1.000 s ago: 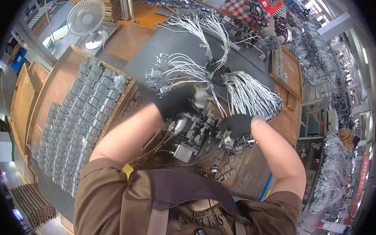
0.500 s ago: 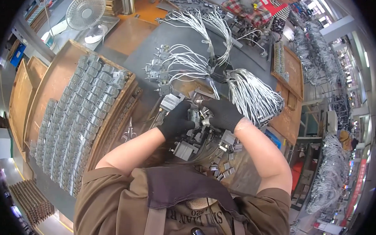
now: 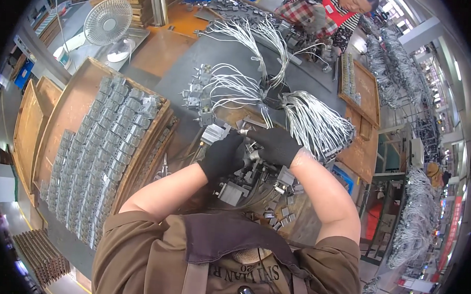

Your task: The person processes bundles of wires using a specialized machine, then organizes the processed wires into wooden trays by hand.

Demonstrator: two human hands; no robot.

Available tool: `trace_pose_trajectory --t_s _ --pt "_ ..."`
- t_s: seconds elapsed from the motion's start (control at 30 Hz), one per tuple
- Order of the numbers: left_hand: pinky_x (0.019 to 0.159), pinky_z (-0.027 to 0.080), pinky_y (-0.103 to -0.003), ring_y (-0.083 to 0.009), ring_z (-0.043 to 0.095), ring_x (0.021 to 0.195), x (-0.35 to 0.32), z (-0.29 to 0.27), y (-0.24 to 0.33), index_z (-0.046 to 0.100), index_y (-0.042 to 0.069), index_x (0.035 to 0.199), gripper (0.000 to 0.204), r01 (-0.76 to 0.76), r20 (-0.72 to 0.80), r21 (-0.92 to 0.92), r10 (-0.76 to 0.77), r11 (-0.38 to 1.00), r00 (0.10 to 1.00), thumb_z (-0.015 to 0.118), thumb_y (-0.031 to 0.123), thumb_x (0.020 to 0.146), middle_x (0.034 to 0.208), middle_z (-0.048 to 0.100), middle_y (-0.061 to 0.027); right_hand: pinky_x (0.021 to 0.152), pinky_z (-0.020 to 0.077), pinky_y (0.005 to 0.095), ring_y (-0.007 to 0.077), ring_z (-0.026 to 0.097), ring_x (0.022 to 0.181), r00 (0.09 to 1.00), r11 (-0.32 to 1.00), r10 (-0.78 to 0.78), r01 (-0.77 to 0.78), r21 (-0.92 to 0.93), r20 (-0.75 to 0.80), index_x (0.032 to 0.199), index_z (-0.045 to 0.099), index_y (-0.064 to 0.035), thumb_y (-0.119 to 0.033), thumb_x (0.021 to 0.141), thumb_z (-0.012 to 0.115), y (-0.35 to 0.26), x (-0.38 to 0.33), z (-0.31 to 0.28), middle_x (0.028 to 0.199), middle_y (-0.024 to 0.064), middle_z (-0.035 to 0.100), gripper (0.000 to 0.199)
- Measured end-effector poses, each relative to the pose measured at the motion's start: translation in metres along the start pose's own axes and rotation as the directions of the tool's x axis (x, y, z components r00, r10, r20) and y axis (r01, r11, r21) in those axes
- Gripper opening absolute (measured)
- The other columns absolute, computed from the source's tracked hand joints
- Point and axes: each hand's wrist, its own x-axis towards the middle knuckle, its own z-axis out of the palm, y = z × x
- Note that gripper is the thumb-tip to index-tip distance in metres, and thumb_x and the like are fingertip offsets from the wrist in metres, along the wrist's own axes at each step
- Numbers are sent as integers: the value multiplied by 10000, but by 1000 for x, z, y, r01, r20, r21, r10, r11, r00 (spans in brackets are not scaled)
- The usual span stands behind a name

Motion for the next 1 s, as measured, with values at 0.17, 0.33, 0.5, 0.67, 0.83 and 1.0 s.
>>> trace_pose_trajectory --t_s 0.17,0.33,0.5,0.67,0.83,1.0 --pt "864 460 -356 -248 576 992 10 2 -15 531 53 1186 566 65 12 -343 -65 937 998 745 147 670 1096 570 -131 793 503 405 332 645 910 997 996 67 -69 52 34 1327 499 -186 -296 684 778 1 9 -7 1018 151 664 709" --pt "891 441 -330 -215 553 1033 12 2 -15 525 39 1200 567 18 41 -262 -7 965 999 753 112 685 1148 558 -110 789 503 411 341 642 902 997 997 -34 39 72 -69 1325 502 -186 -275 683 784 4 5 -6 1006 164 661 707" --pt "867 454 -336 -228 565 1018 17 0 -9 526 44 1188 558 16 61 -255 -1 967 998 749 108 680 1103 571 -114 745 510 404 334 645 870 999 989 33 -31 142 -11 1341 487 -205 -268 696 776 3 3 -8 967 160 659 709" --pt "880 454 -378 -309 570 1024 18 -2 -11 529 40 1157 556 136 114 -314 -105 940 988 737 164 656 1100 566 -166 728 504 412 340 642 846 999 996 44 -44 82 2 1341 487 -225 -282 708 766 1 -1 -11 927 152 654 694" --pt "902 441 -390 -323 552 1030 14 1 -15 518 14 1159 585 21 26 -267 -14 963 1000 748 161 642 1102 548 -186 723 500 420 347 637 836 1000 998 26 -25 64 -7 1325 502 -205 -286 711 762 0 -3 -10 903 153 649 672" --pt "901 444 -397 -323 555 1045 12 7 -10 526 28 1143 560 101 65 -329 -84 939 994 750 173 651 1113 548 -175 738 501 418 339 637 867 1000 993 -8 12 120 -29 1291 530 -160 -255 711 756 0 -2 -7 950 150 655 630"
